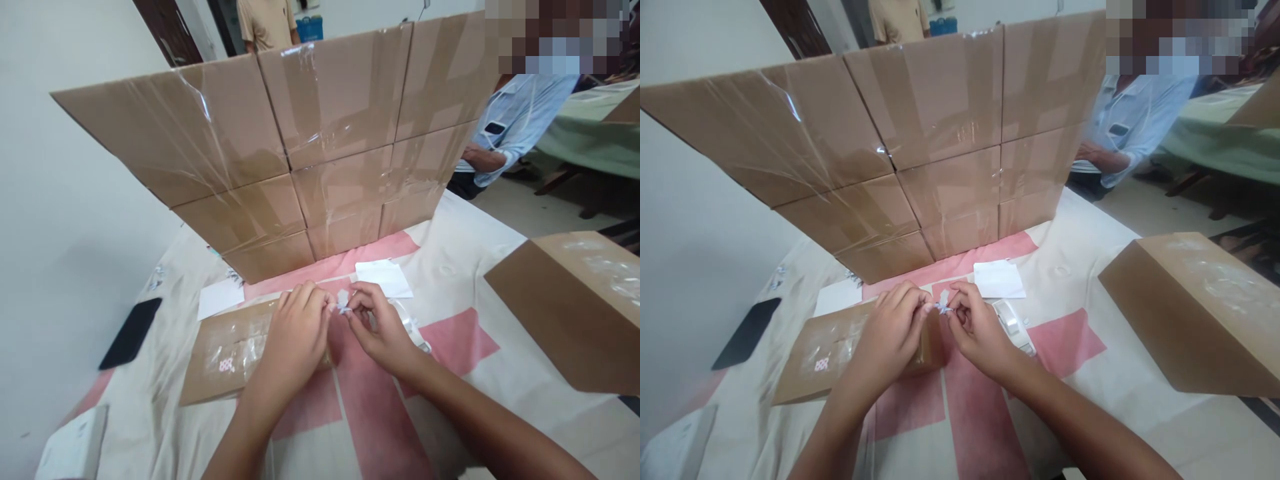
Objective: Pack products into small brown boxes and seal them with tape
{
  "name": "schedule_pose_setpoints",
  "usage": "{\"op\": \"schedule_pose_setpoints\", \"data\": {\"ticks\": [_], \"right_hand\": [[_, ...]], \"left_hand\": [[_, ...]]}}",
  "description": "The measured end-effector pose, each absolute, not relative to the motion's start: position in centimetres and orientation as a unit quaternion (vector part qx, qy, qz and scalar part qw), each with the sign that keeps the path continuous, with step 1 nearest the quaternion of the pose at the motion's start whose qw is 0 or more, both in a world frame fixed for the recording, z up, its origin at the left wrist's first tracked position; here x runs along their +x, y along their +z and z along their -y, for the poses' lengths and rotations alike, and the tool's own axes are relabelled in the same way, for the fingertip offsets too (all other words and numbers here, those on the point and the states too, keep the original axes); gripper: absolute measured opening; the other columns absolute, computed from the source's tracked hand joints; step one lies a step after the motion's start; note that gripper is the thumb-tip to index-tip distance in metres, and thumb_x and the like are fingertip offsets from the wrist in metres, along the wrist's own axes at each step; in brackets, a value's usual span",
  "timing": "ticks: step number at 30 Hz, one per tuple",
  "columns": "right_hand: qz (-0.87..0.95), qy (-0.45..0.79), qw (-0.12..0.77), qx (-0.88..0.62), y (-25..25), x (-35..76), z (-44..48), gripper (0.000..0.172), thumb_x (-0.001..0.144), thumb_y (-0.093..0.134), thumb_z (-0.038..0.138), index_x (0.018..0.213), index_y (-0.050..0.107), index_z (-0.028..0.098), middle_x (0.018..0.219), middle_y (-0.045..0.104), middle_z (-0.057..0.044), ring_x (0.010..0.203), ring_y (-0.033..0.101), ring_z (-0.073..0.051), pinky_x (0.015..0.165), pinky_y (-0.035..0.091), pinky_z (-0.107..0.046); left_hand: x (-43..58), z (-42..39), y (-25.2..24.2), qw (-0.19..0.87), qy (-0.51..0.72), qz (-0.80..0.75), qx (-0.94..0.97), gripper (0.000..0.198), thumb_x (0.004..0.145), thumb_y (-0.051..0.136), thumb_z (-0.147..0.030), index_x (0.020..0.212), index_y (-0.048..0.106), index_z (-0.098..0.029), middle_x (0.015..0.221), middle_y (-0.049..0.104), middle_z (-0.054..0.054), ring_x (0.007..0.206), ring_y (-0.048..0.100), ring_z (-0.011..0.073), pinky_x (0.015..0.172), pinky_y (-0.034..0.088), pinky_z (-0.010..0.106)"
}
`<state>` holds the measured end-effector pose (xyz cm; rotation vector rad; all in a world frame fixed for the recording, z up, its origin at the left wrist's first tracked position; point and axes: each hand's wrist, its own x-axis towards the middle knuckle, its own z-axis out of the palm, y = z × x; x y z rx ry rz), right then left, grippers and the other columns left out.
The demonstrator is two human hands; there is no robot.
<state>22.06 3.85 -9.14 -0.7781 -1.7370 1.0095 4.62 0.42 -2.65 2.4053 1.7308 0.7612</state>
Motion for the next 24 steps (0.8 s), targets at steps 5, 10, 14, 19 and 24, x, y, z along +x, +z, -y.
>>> {"op": "schedule_pose_setpoints", "data": {"ticks": [5, 10, 14, 19, 24], "right_hand": [[0.714, 0.394, 0.479, -0.325, -9.13, 22.32, -3.89, 0.037, 0.097, 0.055, 0.015, 0.13, 0.045, 0.027, 0.092, 0.063, -0.001, 0.071, 0.057, -0.013, 0.066, 0.048, -0.027], [0.751, 0.358, 0.452, -0.32, -9.21, 22.46, -3.89, 0.039, 0.097, 0.054, 0.015, 0.134, 0.053, 0.027, 0.097, 0.067, -0.003, 0.072, 0.059, -0.013, 0.066, 0.049, -0.028], [0.776, 0.307, 0.456, -0.309, -9.02, 22.44, -4.03, 0.03, 0.096, 0.054, 0.011, 0.12, 0.064, 0.026, 0.094, 0.07, -0.002, 0.07, 0.058, -0.013, 0.066, 0.049, -0.028], [0.779, 0.303, 0.473, -0.279, -8.58, 22.53, -4.35, 0.025, 0.095, 0.051, 0.008, 0.107, 0.068, 0.024, 0.085, 0.067, -0.001, 0.072, 0.061, -0.014, 0.065, 0.048, -0.028], [0.773, 0.279, 0.492, -0.286, -8.25, 22.53, -4.44, 0.023, 0.092, 0.05, 0.007, 0.094, 0.066, 0.023, 0.082, 0.065, -0.002, 0.072, 0.061, -0.016, 0.064, 0.049, -0.03]], "left_hand": [[4.58, -0.36, -2.44, 0.044, 0.247, -0.569, 0.783, 0.019, 0.105, 0.037, -0.017, 0.093, 0.051, -0.021, 0.096, 0.058, 0.002, 0.088, 0.052, 0.0204, 0.08, 0.036, 0.035], [4.55, -0.49, -2.54, 0.051, 0.233, -0.586, 0.774, 0.021, 0.106, 0.034, -0.02, 0.092, 0.05, -0.021, 0.095, 0.057, 0.002, 0.089, 0.053, 0.0209, 0.081, 0.036, 0.037], [4.51, -0.41, -2.35, 0.062, 0.24, -0.595, 0.764, 0.023, 0.106, 0.033, -0.021, 0.09, 0.049, -0.021, 0.093, 0.058, 0.002, 0.09, 0.054, 0.0209, 0.08, 0.035, 0.037], [4.54, -0.25, -2.27, 0.072, 0.248, -0.601, 0.756, 0.024, 0.107, 0.033, -0.023, 0.088, 0.049, -0.021, 0.091, 0.057, 0.001, 0.087, 0.054, 0.0205, 0.079, 0.035, 0.037], [4.4, -0.36, -2.27, 0.062, 0.264, -0.61, 0.744, 0.024, 0.106, 0.033, -0.023, 0.088, 0.049, -0.021, 0.091, 0.058, 0.002, 0.086, 0.054, 0.0205, 0.079, 0.037, 0.037]]}}
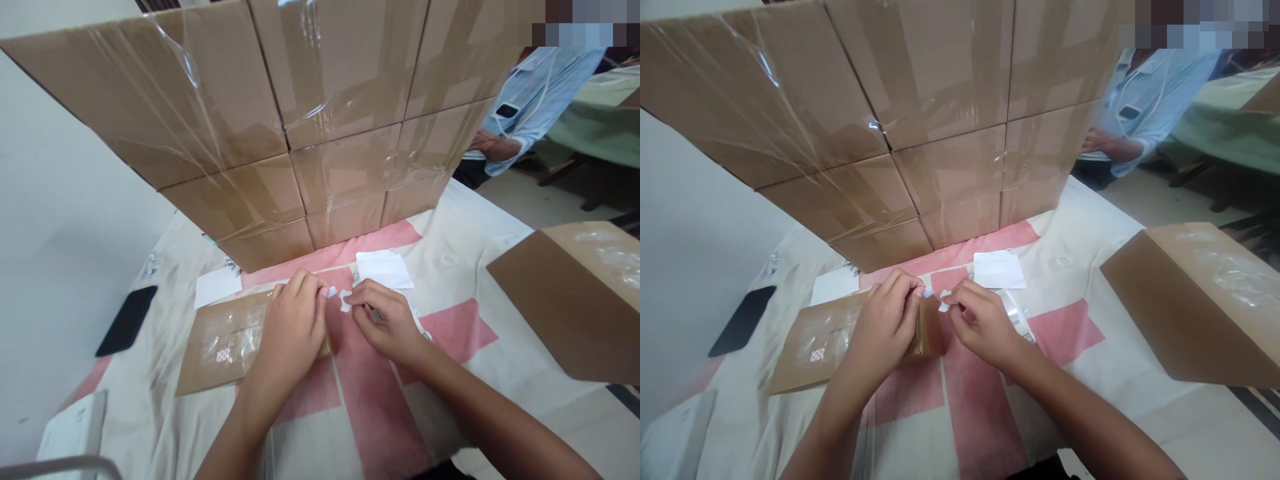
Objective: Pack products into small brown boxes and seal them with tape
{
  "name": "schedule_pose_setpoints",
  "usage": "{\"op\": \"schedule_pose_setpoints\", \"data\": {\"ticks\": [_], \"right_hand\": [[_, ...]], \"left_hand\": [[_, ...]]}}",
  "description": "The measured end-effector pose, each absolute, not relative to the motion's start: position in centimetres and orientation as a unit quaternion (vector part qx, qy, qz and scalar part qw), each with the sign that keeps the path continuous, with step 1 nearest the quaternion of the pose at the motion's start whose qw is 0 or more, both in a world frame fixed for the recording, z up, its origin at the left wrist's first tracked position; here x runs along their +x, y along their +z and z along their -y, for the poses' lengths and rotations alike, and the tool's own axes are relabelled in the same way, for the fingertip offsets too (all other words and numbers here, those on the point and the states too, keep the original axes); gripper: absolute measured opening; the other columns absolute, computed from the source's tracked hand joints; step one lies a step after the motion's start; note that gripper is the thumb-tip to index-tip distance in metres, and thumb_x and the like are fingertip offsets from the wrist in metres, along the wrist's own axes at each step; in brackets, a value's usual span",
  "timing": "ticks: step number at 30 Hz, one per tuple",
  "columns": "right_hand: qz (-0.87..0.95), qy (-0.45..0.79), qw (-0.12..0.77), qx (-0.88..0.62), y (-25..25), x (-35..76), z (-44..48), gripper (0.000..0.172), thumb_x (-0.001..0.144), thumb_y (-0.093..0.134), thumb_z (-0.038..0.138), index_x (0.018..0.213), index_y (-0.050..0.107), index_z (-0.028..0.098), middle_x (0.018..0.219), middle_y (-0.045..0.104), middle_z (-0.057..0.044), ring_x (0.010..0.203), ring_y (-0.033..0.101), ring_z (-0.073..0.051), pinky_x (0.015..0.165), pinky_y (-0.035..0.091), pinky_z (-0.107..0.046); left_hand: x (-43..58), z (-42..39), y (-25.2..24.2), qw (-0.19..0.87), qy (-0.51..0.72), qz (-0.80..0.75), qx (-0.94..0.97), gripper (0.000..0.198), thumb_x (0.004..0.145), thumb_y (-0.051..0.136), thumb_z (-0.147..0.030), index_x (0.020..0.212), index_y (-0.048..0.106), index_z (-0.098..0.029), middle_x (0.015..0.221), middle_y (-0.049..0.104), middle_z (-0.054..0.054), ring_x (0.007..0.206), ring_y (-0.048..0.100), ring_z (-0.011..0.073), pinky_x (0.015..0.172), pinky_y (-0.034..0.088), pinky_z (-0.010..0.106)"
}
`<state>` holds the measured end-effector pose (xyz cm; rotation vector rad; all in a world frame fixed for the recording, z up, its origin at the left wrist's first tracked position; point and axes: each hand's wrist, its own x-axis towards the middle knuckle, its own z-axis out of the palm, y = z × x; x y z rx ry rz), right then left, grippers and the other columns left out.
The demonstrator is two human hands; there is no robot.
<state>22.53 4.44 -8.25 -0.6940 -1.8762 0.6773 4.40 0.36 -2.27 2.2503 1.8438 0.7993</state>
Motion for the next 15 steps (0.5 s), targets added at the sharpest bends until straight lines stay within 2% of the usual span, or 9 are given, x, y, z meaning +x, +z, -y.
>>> {"op": "schedule_pose_setpoints", "data": {"ticks": [3, 5, 8, 11, 13, 15], "right_hand": [[0.767, 0.27, 0.498, -0.302, -7.9, 22.9, -4.7, 0.021, 0.091, 0.05, 0.008, 0.09, 0.065, 0.023, 0.082, 0.066, -0.003, 0.073, 0.062, -0.016, 0.064, 0.049, -0.031], [0.76, 0.264, 0.498, -0.323, -7.4, 23.5, -5.1, 0.019, 0.092, 0.053, 0.011, 0.095, 0.066, 0.023, 0.085, 0.067, -0.003, 0.074, 0.062, -0.016, 0.065, 0.049, -0.031], [0.743, 0.245, 0.497, -0.376, -6.7, 24.9, -6.3, 0.008, 0.093, 0.06, 0.021, 0.092, 0.067, 0.022, 0.091, 0.068, -0.005, 0.075, 0.062, -0.017, 0.063, 0.048, -0.031], [0.692, 0.228, 0.519, -0.447, -7.2, 26.8, -8.3, 0.019, 0.095, 0.06, 0.03, 0.079, 0.061, 0.021, 0.082, 0.067, -0.004, 0.071, 0.061, -0.016, 0.063, 0.047, -0.029], [0.656, 0.221, 0.533, -0.487, -8.3, 28.3, -10.0, 0.011, 0.095, 0.059, 0.031, 0.097, 0.063, 0.021, 0.081, 0.068, -0.002, 0.067, 0.062, -0.015, 0.065, 0.049, -0.029], [0.657, 0.188, 0.518, -0.515, -9.7, 29.7, -11.8, 0.029, 0.094, 0.058, 0.029, 0.122, 0.059, 0.02, 0.088, 0.072, -0.003, 0.07, 0.065, -0.016, 0.068, 0.052, -0.03]], "left_hand": [[4.1, -0.5, -2.3, 0.064, 0.297, -0.622, 0.722, 0.022, 0.106, 0.035, -0.023, 0.089, 0.049, -0.021, 0.092, 0.058, 0.003, 0.086, 0.054, 0.0207, 0.079, 0.038, 0.037], [4.0, -0.6, -2.4, 0.074, 0.295, -0.62, 0.723, 0.023, 0.106, 0.035, -0.025, 0.088, 0.049, -0.021, 0.092, 0.057, 0.003, 0.086, 0.054, 0.021, 0.079, 0.038, 0.038], [3.9, -0.7, -2.7, 0.077, 0.284, -0.616, 0.73, 0.026, 0.106, 0.033, -0.027, 0.087, 0.05, -0.021, 0.091, 0.057, 0.003, 0.086, 0.054, 0.022, 0.079, 0.037, 0.039], [3.8, -0.9, -3.2, 0.077, 0.283, -0.611, 0.736, 0.03, 0.106, 0.031, -0.029, 0.086, 0.051, -0.022, 0.09, 0.058, 0.003, 0.083, 0.054, 0.0229, 0.077, 0.037, 0.04], [3.7, -1.0, -3.4, 0.078, 0.281, -0.608, 0.739, 0.031, 0.106, 0.03, -0.031, 0.086, 0.051, -0.022, 0.09, 0.058, 0.003, 0.081, 0.054, 0.0231, 0.076, 0.036, 0.04], [3.7, -1.1, -3.6, 0.079, 0.283, -0.605, 0.74, 0.031, 0.106, 0.03, -0.032, 0.086, 0.052, -0.022, 0.09, 0.059, 0.003, 0.08, 0.055, 0.0231, 0.076, 0.036, 0.04]]}}
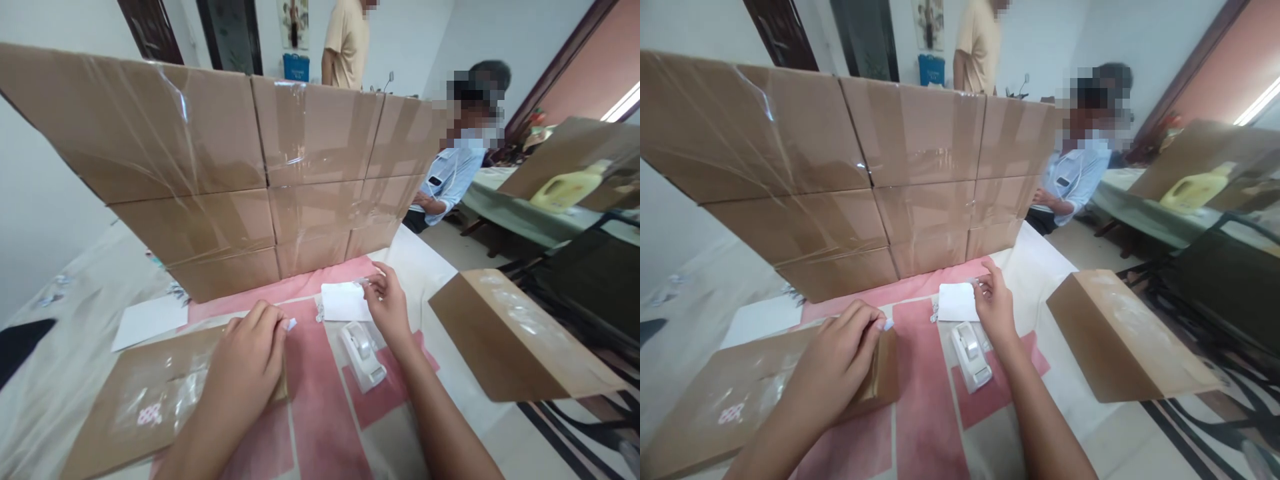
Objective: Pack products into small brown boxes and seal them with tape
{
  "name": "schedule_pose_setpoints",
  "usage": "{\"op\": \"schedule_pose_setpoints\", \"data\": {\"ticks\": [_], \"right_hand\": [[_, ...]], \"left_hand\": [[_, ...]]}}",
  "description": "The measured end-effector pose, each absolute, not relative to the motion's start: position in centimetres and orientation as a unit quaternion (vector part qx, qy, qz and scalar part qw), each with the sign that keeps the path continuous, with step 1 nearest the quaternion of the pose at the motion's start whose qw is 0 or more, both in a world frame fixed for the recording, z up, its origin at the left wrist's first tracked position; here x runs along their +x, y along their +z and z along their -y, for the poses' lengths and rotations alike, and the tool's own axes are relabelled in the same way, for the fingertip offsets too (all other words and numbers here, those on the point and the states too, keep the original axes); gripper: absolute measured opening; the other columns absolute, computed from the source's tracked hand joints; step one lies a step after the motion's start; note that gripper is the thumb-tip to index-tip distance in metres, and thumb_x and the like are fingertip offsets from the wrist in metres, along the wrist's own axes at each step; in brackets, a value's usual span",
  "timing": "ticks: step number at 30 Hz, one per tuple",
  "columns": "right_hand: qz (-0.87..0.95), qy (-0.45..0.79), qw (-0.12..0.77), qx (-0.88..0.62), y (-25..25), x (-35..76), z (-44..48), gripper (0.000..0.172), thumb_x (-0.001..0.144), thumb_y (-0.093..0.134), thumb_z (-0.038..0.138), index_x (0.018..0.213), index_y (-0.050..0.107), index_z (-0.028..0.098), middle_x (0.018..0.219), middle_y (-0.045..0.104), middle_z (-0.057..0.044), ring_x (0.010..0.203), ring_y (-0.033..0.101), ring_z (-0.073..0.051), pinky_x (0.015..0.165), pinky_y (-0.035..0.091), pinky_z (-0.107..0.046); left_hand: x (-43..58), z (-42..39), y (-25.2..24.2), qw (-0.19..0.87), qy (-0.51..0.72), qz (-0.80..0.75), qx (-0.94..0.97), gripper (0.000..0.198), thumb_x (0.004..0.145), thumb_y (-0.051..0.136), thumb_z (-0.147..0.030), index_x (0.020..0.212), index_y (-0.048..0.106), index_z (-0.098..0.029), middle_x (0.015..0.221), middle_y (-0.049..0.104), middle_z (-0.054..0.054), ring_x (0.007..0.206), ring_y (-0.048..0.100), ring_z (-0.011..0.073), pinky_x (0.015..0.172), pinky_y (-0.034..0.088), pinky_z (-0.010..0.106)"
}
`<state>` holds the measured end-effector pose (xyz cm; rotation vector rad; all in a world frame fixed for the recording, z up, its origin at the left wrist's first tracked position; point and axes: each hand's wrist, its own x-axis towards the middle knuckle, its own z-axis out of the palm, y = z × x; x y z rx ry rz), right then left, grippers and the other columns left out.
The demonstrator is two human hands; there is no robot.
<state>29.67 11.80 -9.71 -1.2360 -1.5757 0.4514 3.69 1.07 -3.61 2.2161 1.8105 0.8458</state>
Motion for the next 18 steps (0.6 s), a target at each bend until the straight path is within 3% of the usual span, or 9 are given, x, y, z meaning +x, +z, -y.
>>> {"op": "schedule_pose_setpoints", "data": {"ticks": [2, 5, 9, 13, 18], "right_hand": [[0.68, 0.138, 0.483, -0.534, -11.2, 30.8, -13.3, 0.029, 0.094, 0.055, 0.028, 0.121, 0.062, 0.02, 0.092, 0.073, -0.005, 0.076, 0.067, -0.018, 0.073, 0.053, -0.032], [0.709, 0.097, 0.439, -0.544, -13.3, 31.3, -14.9, 0.018, 0.092, 0.053, 0.023, 0.097, 0.07, 0.019, 0.091, 0.073, -0.008, 0.083, 0.067, -0.022, 0.083, 0.054, -0.038], [0.749, 0.089, 0.374, -0.54, -15.1, 30.2, -16.0, 0.021, 0.089, 0.053, 0.012, 0.085, 0.072, 0.019, 0.11, 0.071, -0.013, 0.104, 0.064, -0.025, 0.096, 0.052, -0.041], [0.791, 0.089, 0.271, -0.541, -15.6, 28.7, -16.0, 0.021, 0.082, 0.059, 0.003, 0.082, 0.075, 0.017, 0.097, 0.071, -0.012, 0.094, 0.061, -0.025, 0.09, 0.051, -0.038], [0.812, 0.094, 0.213, -0.534, -15.3, 28.6, -15.6, 0.018, 0.087, 0.061, 0.007, 0.081, 0.075, 0.016, 0.097, 0.071, -0.012, 0.093, 0.059, -0.024, 0.088, 0.047, -0.036]], "left_hand": [[3.7, -1.1, -3.7, 0.08, 0.284, -0.603, 0.741, 0.031, 0.106, 0.03, -0.032, 0.086, 0.053, -0.022, 0.091, 0.06, 0.003, 0.081, 0.056, 0.0231, 0.076, 0.037, 0.039], [3.7, -1.0, -3.7, 0.077, 0.282, -0.603, 0.742, 0.032, 0.105, 0.03, -0.031, 0.087, 0.053, -0.022, 0.092, 0.06, 0.003, 0.082, 0.057, 0.0232, 0.076, 0.037, 0.039], [3.6, -1.1, -3.8, 0.057, 0.274, -0.604, 0.746, 0.029, 0.104, 0.031, -0.029, 0.086, 0.053, -0.023, 0.09, 0.061, 0.002, 0.081, 0.058, 0.0237, 0.076, 0.038, 0.039], [3.6, -1.2, -4.0, 0.034, 0.285, -0.594, 0.751, 0.028, 0.104, 0.033, -0.029, 0.086, 0.054, -0.023, 0.088, 0.062, 0.003, 0.081, 0.059, 0.0243, 0.076, 0.038, 0.039], [3.6, -1.2, -4.1, 0.026, 0.292, -0.589, 0.753, 0.03, 0.103, 0.033, -0.03, 0.085, 0.055, -0.023, 0.088, 0.063, 0.003, 0.082, 0.06, 0.0248, 0.075, 0.038, 0.038]]}}
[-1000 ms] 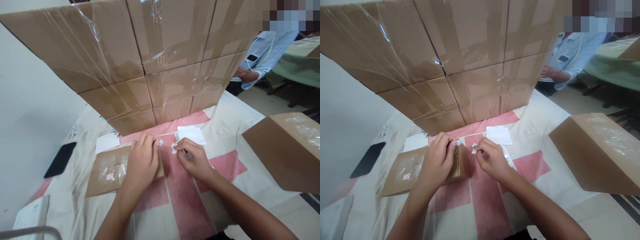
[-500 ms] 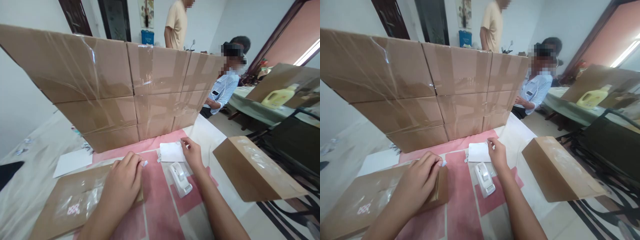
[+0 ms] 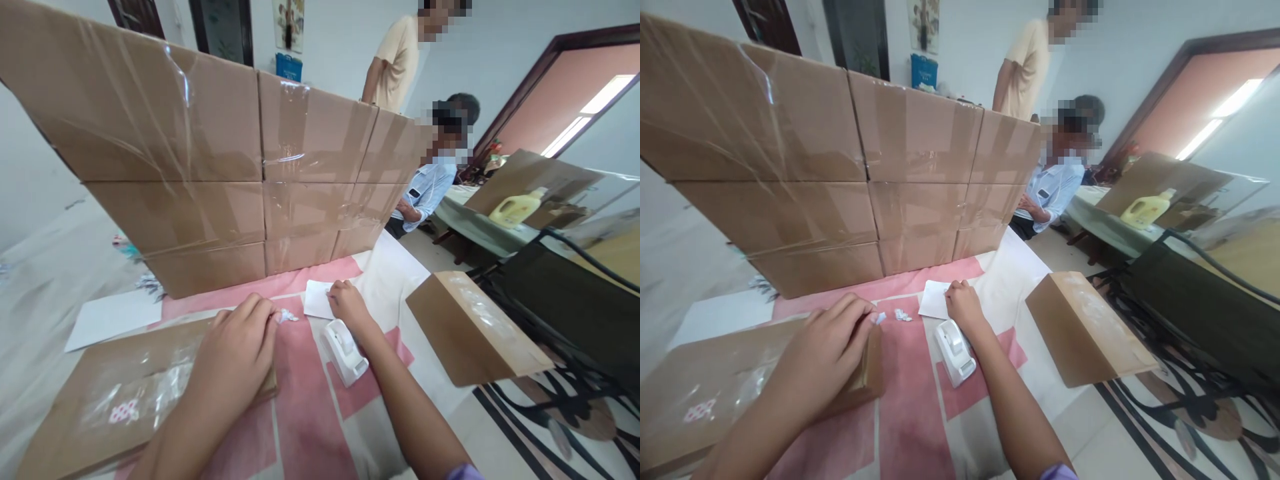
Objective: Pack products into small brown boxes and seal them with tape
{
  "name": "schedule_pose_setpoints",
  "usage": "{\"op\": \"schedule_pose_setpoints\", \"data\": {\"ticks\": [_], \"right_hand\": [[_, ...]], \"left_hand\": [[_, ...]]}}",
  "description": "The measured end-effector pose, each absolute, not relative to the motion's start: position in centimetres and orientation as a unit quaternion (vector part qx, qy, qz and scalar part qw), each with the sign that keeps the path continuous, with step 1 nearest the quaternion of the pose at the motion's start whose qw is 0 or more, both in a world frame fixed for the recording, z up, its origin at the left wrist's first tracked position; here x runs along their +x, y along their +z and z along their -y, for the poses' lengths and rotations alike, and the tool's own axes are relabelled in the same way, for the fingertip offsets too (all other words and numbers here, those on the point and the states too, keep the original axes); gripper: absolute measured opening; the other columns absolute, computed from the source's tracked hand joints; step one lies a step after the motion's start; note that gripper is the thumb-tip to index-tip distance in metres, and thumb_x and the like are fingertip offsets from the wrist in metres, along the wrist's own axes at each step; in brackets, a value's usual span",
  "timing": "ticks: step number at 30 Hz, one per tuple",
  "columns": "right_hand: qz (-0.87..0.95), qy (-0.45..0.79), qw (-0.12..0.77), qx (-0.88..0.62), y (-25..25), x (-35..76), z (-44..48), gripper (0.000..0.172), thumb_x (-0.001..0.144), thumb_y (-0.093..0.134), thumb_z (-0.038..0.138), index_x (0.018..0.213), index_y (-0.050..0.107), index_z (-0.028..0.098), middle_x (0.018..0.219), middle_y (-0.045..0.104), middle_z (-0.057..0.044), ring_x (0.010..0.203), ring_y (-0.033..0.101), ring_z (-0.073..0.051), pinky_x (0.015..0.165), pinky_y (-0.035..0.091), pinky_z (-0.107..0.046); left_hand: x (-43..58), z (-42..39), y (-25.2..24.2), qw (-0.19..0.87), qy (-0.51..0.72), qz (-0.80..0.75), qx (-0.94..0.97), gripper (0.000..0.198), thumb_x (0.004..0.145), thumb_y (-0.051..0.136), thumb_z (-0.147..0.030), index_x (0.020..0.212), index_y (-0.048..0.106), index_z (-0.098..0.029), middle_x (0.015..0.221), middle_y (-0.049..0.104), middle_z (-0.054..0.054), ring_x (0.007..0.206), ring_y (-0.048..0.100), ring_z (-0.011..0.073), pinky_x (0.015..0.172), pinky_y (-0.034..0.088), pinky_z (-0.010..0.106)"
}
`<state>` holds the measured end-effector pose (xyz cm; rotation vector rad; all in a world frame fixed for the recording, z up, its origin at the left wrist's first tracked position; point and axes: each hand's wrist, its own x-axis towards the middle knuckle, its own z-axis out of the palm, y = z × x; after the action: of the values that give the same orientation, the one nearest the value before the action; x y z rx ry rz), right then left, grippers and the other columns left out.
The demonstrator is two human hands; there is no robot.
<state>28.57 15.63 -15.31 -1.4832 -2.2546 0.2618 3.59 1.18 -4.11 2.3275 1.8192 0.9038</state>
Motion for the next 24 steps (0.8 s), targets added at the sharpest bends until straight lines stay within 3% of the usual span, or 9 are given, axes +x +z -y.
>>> {"op": "schedule_pose_setpoints", "data": {"ticks": [4, 8, 11, 15, 18, 21, 24], "right_hand": [[0.791, 0.112, 0.244, -0.549, -15.8, 28.8, -15.6, 0.017, 0.083, 0.062, 0.003, 0.077, 0.07, 0.017, 0.089, 0.07, -0.007, 0.088, 0.06, -0.02, 0.083, 0.047, -0.03], [0.75, 0.132, 0.32, -0.563, -15.4, 29.2, -15.5, 0.012, 0.078, 0.067, 0.009, 0.07, 0.064, 0.017, 0.075, 0.066, -0.003, 0.074, 0.058, -0.017, 0.074, 0.047, -0.028], [0.729, 0.139, 0.395, -0.542, -13.4, 29.5, -14.8, 0.011, 0.085, 0.062, 0.018, 0.075, 0.067, 0.017, 0.079, 0.068, -0.005, 0.072, 0.058, -0.017, 0.072, 0.047, -0.03], [0.719, 0.155, 0.477, -0.481, -9.7, 28.7, -12.2, 0.023, 0.098, 0.051, 0.03, 0.092, 0.07, 0.018, 0.095, 0.069, -0.008, 0.084, 0.062, -0.018, 0.073, 0.048, -0.031], [0.731, 0.234, 0.51, -0.389, -7.9, 26.6, -9.3, 0.02, 0.099, 0.055, 0.032, 0.101, 0.072, 0.021, 0.097, 0.067, -0.007, 0.088, 0.063, -0.017, 0.072, 0.048, -0.03], [0.739, 0.352, 0.494, -0.292, -7.3, 24.0, -6.6, 0.017, 0.094, 0.067, 0.029, 0.109, 0.073, 0.023, 0.096, 0.066, -0.004, 0.076, 0.059, -0.014, 0.065, 0.046, -0.028], [0.717, 0.414, 0.483, -0.286, -7.5, 22.2, -4.9, 0.01, 0.092, 0.07, 0.026, 0.101, 0.073, 0.022, 0.085, 0.066, -0.002, 0.069, 0.056, -0.012, 0.061, 0.043, -0.026]], "left_hand": [[3.6, -1.2, -4.0, 0.023, 0.288, -0.588, 0.755, 0.032, 0.103, 0.031, -0.031, 0.084, 0.055, -0.023, 0.087, 0.063, 0.004, 0.082, 0.061, 0.0253, 0.076, 0.038, 0.039], [3.6, -1.2, -4.0, 0.022, 0.282, -0.592, 0.755, 0.033, 0.103, 0.03, -0.031, 0.084, 0.055, -0.023, 0.087, 0.062, 0.004, 0.081, 0.06, 0.0257, 0.075, 0.038, 0.039], [3.7, -1.2, -3.9, 0.023, 0.283, -0.591, 0.755, 0.032, 0.103, 0.03, -0.03, 0.084, 0.054, -0.022, 0.086, 0.062, 0.004, 0.08, 0.06, 0.0253, 0.073, 0.037, 0.039], [3.7, -1.1, -3.6, 0.043, 0.284, -0.587, 0.757, 0.033, 0.104, 0.029, -0.03, 0.085, 0.055, -0.022, 0.089, 0.063, 0.004, 0.084, 0.06, 0.0249, 0.076, 0.036, 0.038], [3.7, -1.0, -3.2, 0.079, 0.279, -0.585, 0.757, 0.032, 0.105, 0.032, -0.031, 0.087, 0.056, -0.022, 0.093, 0.064, 0.003, 0.088, 0.06, 0.0241, 0.079, 0.036, 0.038], [3.8, -0.9, -2.8, 0.11, 0.28, -0.585, 0.754, 0.029, 0.106, 0.038, -0.035, 0.087, 0.056, -0.022, 0.093, 0.063, 0.002, 0.088, 0.06, 0.0234, 0.08, 0.036, 0.038], [3.9, -0.8, -2.6, 0.126, 0.281, -0.582, 0.752, 0.027, 0.105, 0.044, -0.037, 0.086, 0.055, -0.021, 0.091, 0.062, 0.001, 0.085, 0.058, 0.0224, 0.079, 0.035, 0.037]]}}
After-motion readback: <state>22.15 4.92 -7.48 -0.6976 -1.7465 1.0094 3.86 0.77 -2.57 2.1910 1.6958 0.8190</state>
